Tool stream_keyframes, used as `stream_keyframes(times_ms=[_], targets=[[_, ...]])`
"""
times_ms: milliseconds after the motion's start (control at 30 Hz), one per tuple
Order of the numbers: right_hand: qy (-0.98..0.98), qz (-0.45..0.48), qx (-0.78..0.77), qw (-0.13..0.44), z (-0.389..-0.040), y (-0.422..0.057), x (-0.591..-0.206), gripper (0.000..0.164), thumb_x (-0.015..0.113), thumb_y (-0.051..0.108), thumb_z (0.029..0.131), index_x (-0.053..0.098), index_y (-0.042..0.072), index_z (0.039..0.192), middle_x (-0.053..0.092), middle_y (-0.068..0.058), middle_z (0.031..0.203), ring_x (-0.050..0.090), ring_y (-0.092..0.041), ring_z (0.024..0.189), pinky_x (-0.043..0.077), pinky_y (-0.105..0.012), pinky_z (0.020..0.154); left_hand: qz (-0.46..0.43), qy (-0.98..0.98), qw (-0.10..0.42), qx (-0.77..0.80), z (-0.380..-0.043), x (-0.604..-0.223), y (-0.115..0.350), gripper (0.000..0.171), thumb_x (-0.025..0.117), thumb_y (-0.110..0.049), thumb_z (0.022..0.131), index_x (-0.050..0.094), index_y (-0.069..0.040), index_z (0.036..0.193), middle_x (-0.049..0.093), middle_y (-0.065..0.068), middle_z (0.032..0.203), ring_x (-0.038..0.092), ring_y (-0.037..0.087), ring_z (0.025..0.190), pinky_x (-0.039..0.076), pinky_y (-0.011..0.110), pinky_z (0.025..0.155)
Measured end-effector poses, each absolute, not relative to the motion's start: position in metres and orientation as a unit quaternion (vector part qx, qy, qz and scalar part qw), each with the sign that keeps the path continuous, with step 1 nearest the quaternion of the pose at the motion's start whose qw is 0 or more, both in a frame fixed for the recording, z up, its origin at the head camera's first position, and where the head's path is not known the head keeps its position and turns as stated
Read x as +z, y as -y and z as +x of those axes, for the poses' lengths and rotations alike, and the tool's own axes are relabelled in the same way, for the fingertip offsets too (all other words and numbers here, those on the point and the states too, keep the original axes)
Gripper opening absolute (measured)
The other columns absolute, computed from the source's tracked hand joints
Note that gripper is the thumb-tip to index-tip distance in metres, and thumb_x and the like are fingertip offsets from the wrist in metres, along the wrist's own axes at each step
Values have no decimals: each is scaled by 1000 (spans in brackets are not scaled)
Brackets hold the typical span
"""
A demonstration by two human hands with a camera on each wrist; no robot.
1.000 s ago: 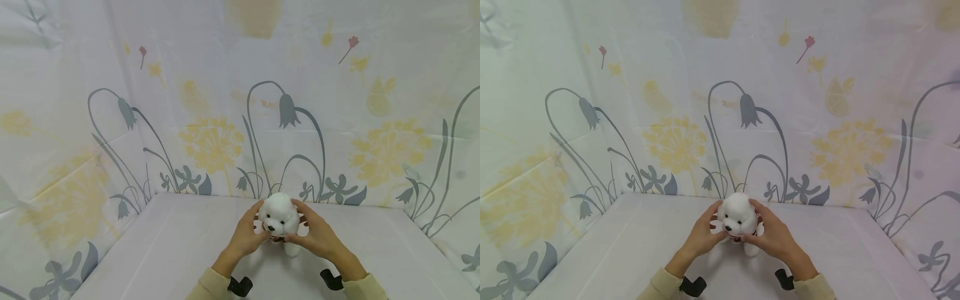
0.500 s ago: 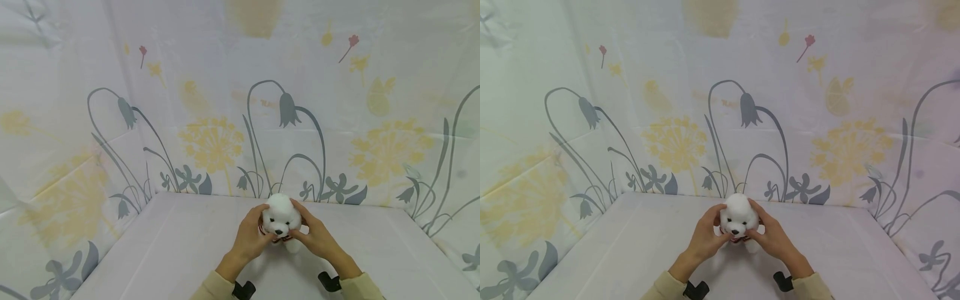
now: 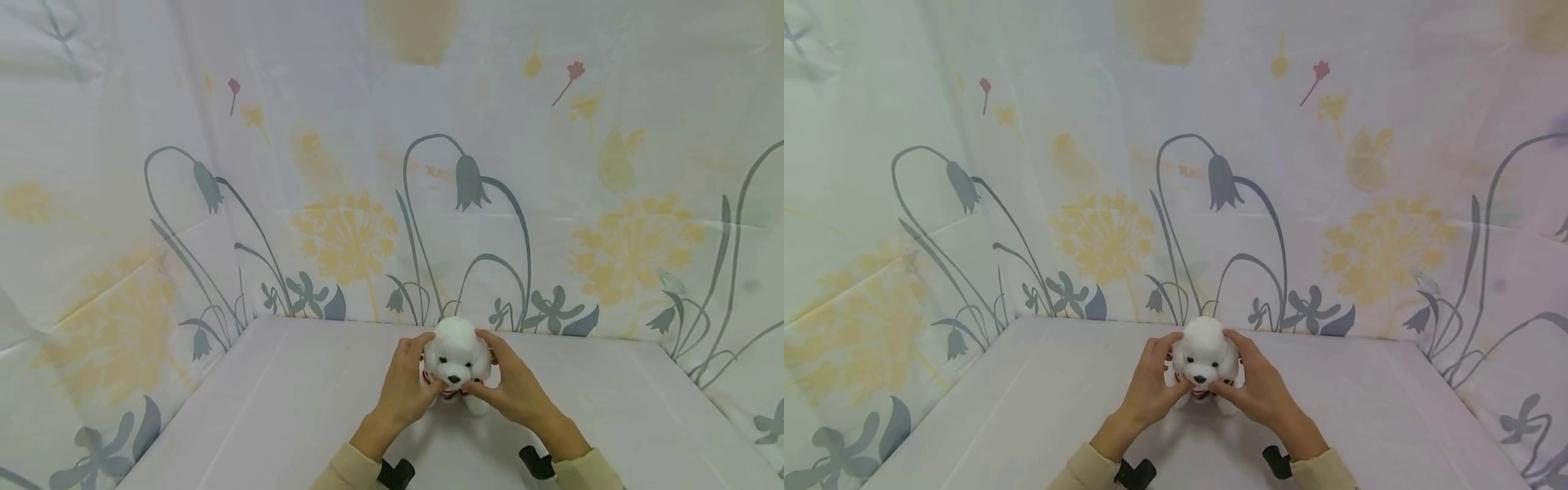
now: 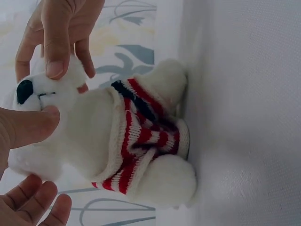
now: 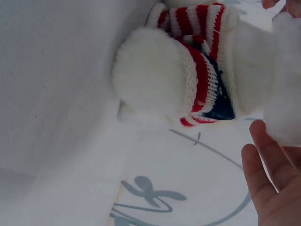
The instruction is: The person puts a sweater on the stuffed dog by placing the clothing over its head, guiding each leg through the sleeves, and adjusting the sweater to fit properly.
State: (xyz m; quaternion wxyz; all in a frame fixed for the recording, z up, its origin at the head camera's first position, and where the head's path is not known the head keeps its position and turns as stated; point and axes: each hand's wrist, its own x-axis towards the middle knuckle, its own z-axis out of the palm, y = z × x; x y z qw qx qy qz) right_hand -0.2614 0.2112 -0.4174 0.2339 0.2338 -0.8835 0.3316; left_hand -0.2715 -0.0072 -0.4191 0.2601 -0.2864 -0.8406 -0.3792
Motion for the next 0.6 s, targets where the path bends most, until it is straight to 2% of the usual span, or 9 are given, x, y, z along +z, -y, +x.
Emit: stream_keyframes(times_ms=[333,600], targets=[[884,242,318,242,-261,-211,-416,89,84,24,72,34,13,145,50,-10,131,58,-20,96,50,-45,79,-282,847,263,-367,-271,-417,8,71,80,-11,74,44,-14,134,47,9,108,54,20,95,49,36,82],[889,239,300,248,-254,-217,-414,84,81,25,76,35,14,145,48,-9,136,58,-20,102,49,-44,82,-272,869,256,-325,-271,-421,26,65,78,-19,78,45,-11,133,47,10,112,52,20,97,50,37,78]])
